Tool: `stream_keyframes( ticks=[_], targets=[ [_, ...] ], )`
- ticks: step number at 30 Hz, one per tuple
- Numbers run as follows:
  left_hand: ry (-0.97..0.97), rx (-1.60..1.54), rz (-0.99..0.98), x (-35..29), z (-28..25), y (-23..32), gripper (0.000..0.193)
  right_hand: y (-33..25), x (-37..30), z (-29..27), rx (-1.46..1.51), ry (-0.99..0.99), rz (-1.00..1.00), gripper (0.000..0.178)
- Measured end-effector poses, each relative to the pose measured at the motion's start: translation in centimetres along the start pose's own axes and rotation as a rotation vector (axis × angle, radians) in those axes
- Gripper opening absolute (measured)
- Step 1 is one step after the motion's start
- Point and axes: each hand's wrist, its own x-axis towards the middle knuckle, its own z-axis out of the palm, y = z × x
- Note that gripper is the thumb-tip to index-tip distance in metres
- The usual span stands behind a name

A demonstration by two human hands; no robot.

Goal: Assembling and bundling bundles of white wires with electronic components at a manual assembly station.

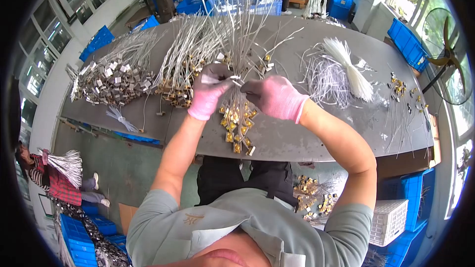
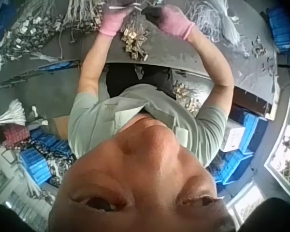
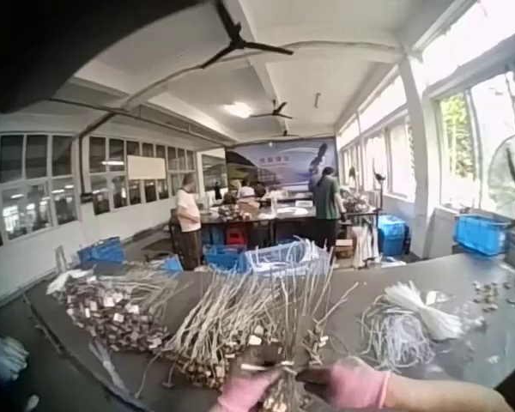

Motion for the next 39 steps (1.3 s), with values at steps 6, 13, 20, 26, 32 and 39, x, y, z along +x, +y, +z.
stream_keyframes(
  ticks=[6,13,20,26,32,39],
  targets=[
    [0.232,0.305,0.339,-0.1,1.2,-2.2,0.013,-2.5,1.7,-1.3,-0.308,0.185,-0.227,0.026],
    [0.238,0.107,0.350,0.4,1.8,-3.2,0.022,-2.5,4.9,-0.8,-0.576,-0.085,-0.015,0.028],
    [0.053,0.787,0.694,0.6,-0.8,-0.7,0.016,-1.3,5.5,-1.0,-0.475,-0.057,-0.101,0.015],
    [-0.060,0.898,0.710,0.8,-1.2,0.7,0.018,0.6,4.6,0.9,-0.550,0.033,-0.185,0.009],
    [-0.113,0.941,0.581,-0.2,-2.5,0.3,0.018,3.3,2.2,0.4,-0.540,0.096,-0.144,0.012],
    [0.064,-0.003,0.215,1.6,3.0,1.6,0.035,1.3,0.4,4.4,-0.155,0.260,0.029,0.020]
  ],
)
